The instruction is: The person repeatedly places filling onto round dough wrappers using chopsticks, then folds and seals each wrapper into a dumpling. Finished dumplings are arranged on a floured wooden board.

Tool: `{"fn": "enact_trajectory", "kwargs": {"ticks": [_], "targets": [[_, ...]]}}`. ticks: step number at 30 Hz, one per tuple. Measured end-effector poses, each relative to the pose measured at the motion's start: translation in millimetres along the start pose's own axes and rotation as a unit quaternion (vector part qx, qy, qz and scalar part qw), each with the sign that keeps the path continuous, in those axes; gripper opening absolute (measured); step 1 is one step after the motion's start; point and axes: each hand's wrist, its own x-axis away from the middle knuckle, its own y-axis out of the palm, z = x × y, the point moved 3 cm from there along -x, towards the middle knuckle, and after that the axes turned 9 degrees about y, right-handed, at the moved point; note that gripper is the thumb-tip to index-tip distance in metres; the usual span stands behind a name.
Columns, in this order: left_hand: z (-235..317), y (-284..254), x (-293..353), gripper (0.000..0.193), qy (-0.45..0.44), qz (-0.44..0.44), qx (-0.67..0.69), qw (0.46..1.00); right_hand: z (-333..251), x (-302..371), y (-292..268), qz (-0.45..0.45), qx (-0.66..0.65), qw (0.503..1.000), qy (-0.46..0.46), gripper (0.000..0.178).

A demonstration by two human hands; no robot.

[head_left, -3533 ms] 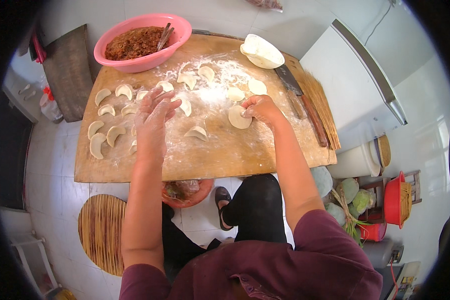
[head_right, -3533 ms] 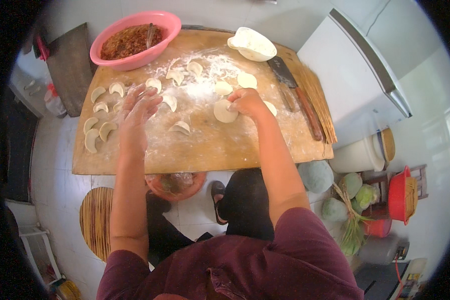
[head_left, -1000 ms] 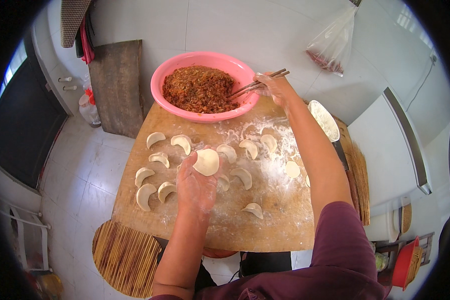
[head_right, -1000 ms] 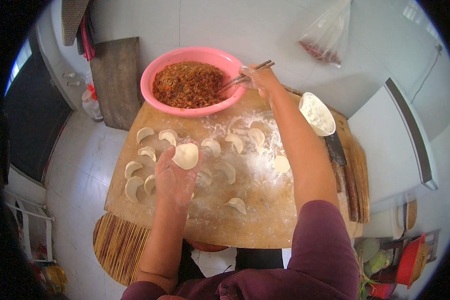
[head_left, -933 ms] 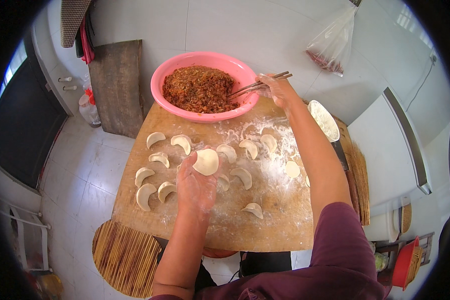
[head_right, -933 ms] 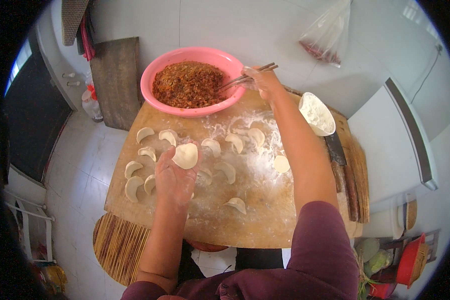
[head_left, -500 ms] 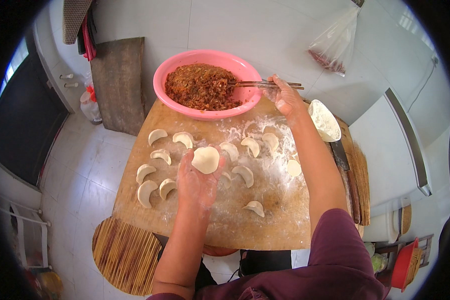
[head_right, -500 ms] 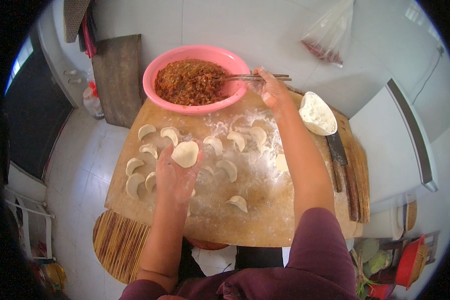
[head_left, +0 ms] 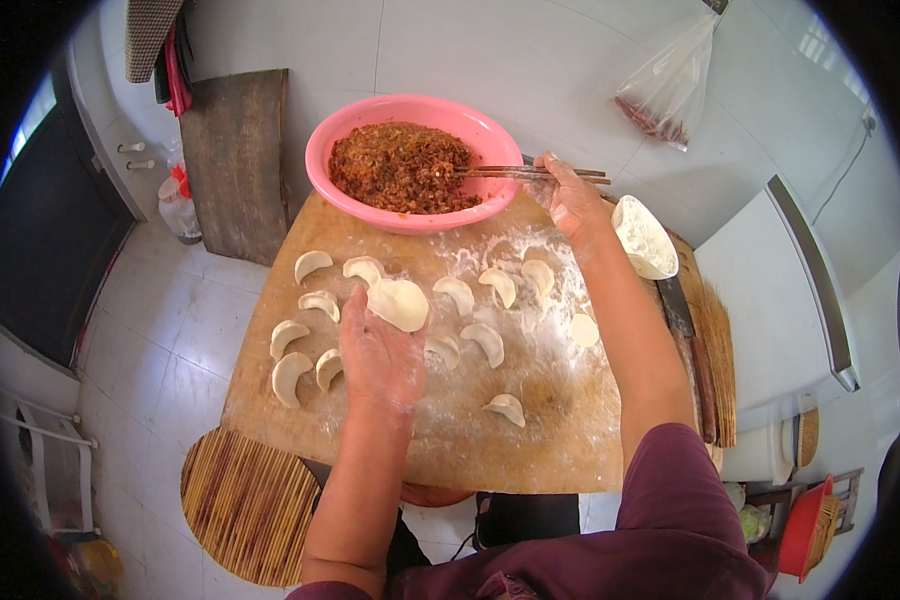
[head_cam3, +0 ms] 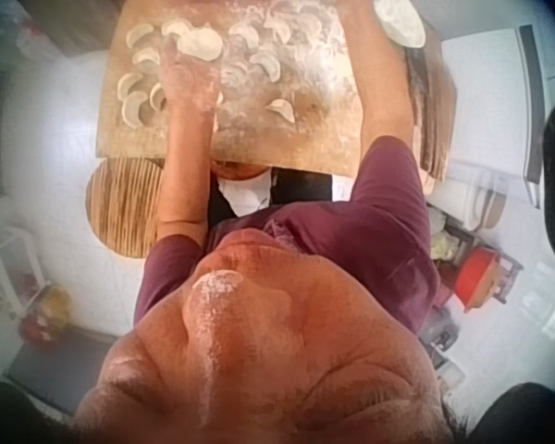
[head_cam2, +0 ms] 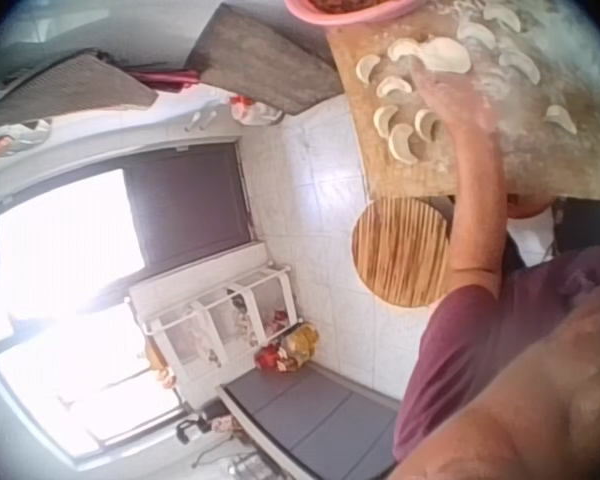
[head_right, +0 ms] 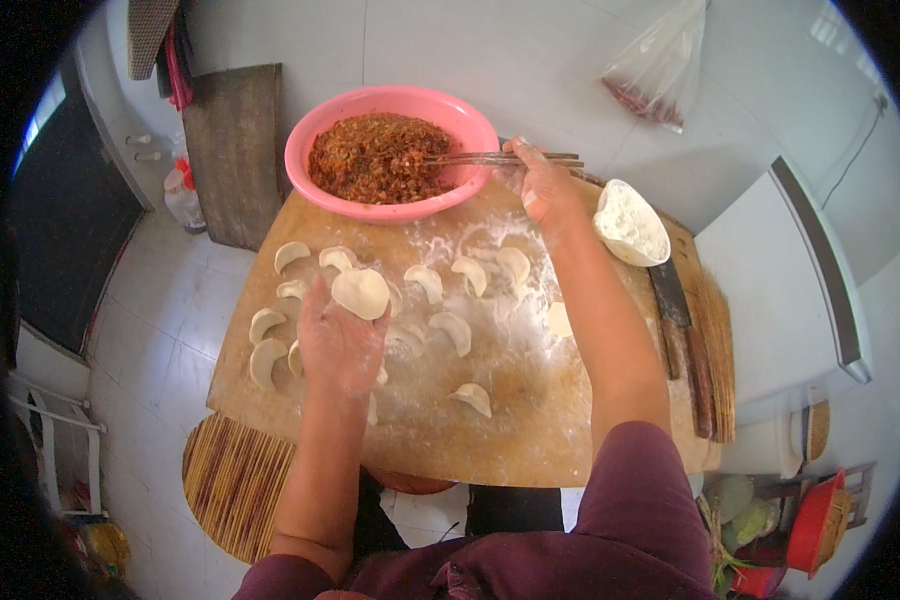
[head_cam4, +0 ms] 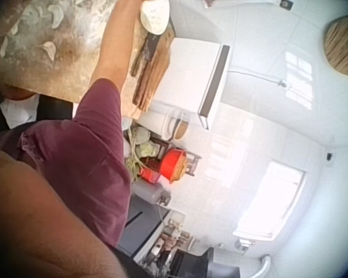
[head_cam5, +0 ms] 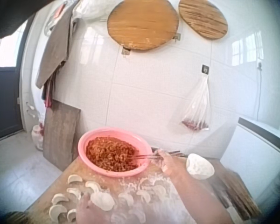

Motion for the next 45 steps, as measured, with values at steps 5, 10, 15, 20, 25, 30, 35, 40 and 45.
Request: {"fn": "enact_trajectory", "kwargs": {"ticks": [5, 10, 15, 20, 25, 30, 35, 40, 45], "targets": [[2, 3, 4, 0.041, -0.011, -0.015, 0.028, 0.999, 8, 12, 6, 0.039, -0.007, 0.999, 0.003, 0.017], [4, 4, 4, 0.043, -0.017, -0.064, 0.064, 0.996, 5, 12, -2, 0.0, -0.016, 1.0, -0.001, 0.017], [9, 10, 8, 0.049, -0.012, -0.083, 0.058, 0.995, -3, 29, 4, -0.02, -0.047, 0.999, -0.009, 0.021], [10, 13, 11, 0.06, -0.031, -0.075, 0.108, 0.991, -2, 78, 13, -0.064, -0.059, 0.996, 0.026, 0.023], [10, 19, 16, 0.068, -0.042, -0.104, 0.126, 0.986, 21, 134, 33, -0.082, -0.034, 0.993, 0.075, 0.022], [9, 20, 18, 0.069, -0.06, -0.131, 0.139, 0.98, 41, 138, 20, -0.073, 0.009, 0.994, 0.084, 0.022], [8, 24, 21, 0.068, -0.062, -0.099, 0.141, 0.983, 40, 148, 26, -0.069, 0.051, 0.995, 0.048, 0.021], [10, 20, 21, 0.067, -0.068, -0.105, 0.14, 0.982, 25, 159, 24, -0.078, 0.088, 0.993, 0.004, 0.019], [12, 17, 17, 0.066, -0.063, -0.095, 0.134, 0.984, 20, 162, 8, -0.09, 0.069, 0.993, -0.029, 0.018]]}}
